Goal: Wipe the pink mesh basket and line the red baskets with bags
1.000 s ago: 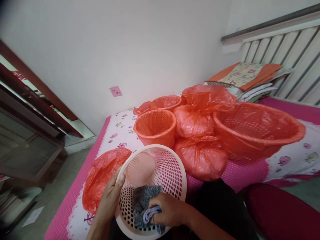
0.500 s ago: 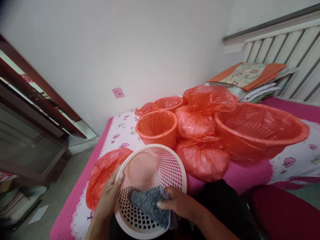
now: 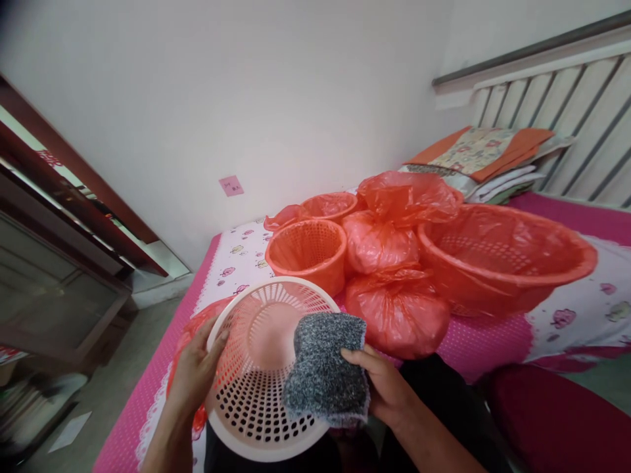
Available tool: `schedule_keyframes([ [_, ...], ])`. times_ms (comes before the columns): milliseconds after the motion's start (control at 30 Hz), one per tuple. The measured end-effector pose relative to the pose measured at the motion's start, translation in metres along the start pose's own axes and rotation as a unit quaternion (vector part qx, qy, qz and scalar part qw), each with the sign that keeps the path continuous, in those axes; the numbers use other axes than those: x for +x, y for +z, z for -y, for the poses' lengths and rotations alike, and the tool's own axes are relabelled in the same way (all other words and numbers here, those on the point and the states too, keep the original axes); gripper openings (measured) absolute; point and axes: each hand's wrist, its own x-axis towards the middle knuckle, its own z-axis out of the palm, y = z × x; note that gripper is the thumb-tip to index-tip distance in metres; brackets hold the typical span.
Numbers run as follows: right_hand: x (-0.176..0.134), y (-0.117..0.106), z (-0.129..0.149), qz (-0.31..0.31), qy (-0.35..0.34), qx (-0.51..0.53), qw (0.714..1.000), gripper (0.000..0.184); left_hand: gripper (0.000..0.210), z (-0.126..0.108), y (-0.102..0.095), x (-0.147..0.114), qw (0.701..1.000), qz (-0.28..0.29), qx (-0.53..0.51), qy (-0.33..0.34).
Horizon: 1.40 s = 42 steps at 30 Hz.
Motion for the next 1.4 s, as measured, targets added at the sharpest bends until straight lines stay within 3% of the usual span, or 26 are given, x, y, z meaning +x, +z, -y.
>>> schedule_keyframes([
  [100, -0.004, 0.001, 0.003, 0.006, 0.0, -0.002, 1.0, 0.044, 0.056, -0.02, 0.002, -0.022, 0.99, -0.117, 0.069, 0.041],
  [200, -0.007, 0.005, 0.002, 0.017, -0.004, -0.011, 1.0, 0.043, 0.042, -0.045, 0.013, -0.055, 0.957, -0.21, 0.101, 0.171],
  [267, -0.007, 0.008, -0.002, 0.025, -0.001, -0.019, 1.0, 0.041, 0.036, -0.056, 0.026, -0.074, 0.951, -0.172, 0.073, 0.246],
  [367, -0.005, 0.011, -0.009, 0.034, 0.01, -0.027, 0.999, 0.04, 0.04, -0.055, 0.048, -0.091, 0.949, -0.042, 0.051, 0.308],
  [467, -0.006, 0.012, -0.012, 0.045, 0.01, -0.035, 0.998, 0.045, 0.044, -0.041, 0.063, -0.094, 0.973, 0.019, 0.08, 0.216],
  [567, -0.009, 0.01, -0.011, 0.061, 0.014, -0.047, 0.997, 0.046, 0.054, -0.031, 0.066, -0.092, 0.994, 0.081, 0.067, 0.035],
  [633, -0.011, 0.009, -0.008, 0.084, 0.03, -0.053, 0.995, 0.042, 0.062, -0.033, 0.066, -0.09, 0.988, 0.139, 0.001, -0.067],
  [700, -0.012, 0.009, -0.006, 0.116, 0.05, -0.06, 0.99, 0.041, 0.067, -0.039, 0.065, -0.088, 0.971, 0.195, -0.086, -0.111],
  [800, -0.013, 0.011, -0.005, 0.141, 0.062, -0.076, 0.985, 0.041, 0.064, -0.048, 0.062, -0.083, 0.939, 0.266, -0.198, -0.094],
  [1000, -0.014, 0.018, 0.004, 0.111, 0.008, -0.176, 0.978, 0.04, 0.064, -0.043, 0.044, -0.069, 0.833, 0.399, -0.339, -0.178],
  [1067, -0.015, 0.021, 0.011, 0.098, -0.032, -0.233, 0.967, 0.037, 0.066, -0.041, 0.038, -0.065, 0.815, 0.427, -0.343, -0.191],
  [1167, -0.015, 0.025, 0.019, 0.108, -0.092, -0.298, 0.944, 0.036, 0.062, -0.038, 0.032, -0.062, 0.801, 0.439, -0.356, -0.198],
  [1233, -0.014, 0.024, 0.021, 0.133, -0.104, -0.303, 0.938, 0.036, 0.064, -0.034, 0.031, -0.061, 0.799, 0.405, -0.394, -0.206],
  [1333, -0.013, 0.022, 0.019, 0.186, -0.065, -0.284, 0.938, 0.039, 0.071, -0.025, 0.029, -0.06, 0.802, 0.327, -0.447, -0.224],
  [1400, -0.014, 0.021, 0.017, 0.195, -0.04, -0.282, 0.938, 0.043, 0.07, -0.022, 0.027, -0.058, 0.81, 0.303, -0.449, -0.228],
])
